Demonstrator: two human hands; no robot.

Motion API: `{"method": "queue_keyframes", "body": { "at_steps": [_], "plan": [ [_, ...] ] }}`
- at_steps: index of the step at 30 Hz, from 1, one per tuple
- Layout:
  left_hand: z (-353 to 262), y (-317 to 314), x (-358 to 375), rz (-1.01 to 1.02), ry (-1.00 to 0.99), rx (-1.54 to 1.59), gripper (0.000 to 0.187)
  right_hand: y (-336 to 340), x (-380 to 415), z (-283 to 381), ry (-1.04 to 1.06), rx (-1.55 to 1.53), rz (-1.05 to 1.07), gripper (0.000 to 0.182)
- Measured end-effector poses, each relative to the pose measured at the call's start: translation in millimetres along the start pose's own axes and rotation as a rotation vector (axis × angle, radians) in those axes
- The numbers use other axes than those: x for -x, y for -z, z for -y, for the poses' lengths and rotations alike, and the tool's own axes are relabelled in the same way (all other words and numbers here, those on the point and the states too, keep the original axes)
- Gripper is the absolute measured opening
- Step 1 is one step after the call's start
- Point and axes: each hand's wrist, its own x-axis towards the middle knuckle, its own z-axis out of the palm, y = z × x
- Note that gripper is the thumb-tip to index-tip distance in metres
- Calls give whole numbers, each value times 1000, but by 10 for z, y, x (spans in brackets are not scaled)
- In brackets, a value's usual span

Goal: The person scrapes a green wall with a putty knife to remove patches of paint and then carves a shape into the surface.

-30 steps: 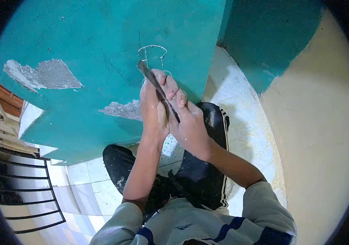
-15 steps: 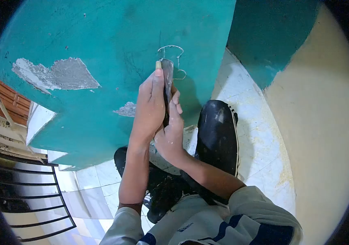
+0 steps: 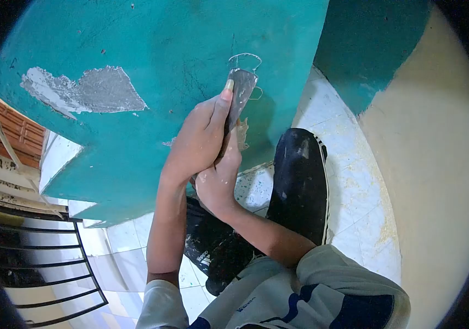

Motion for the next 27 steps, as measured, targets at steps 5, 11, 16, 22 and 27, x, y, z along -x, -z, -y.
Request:
{"method": "queue_keyframes", "body": {
  "at_steps": [5, 11, 16, 22, 27],
  "plan": [
    [-17, -10, -56, -2, -13, -52, 44, 10, -35, 57, -23, -59, 6, 58],
    [-250, 34, -138, -2, -166, -352, 37, -109, -71, 252, -153, -343, -64, 59],
    [-320, -61, -129, -13, -148, -348, 36, -7, -90, 344, -141, -418, -59, 63],
    [-82, -426, 176, -114, -77, 39, 24, 974, -101, 369, -139, 25, 184, 46],
    [143, -264, 80, -595, -578, -648, 47, 1762, 3, 331, -427, -27, 36, 37]
  ]
}}
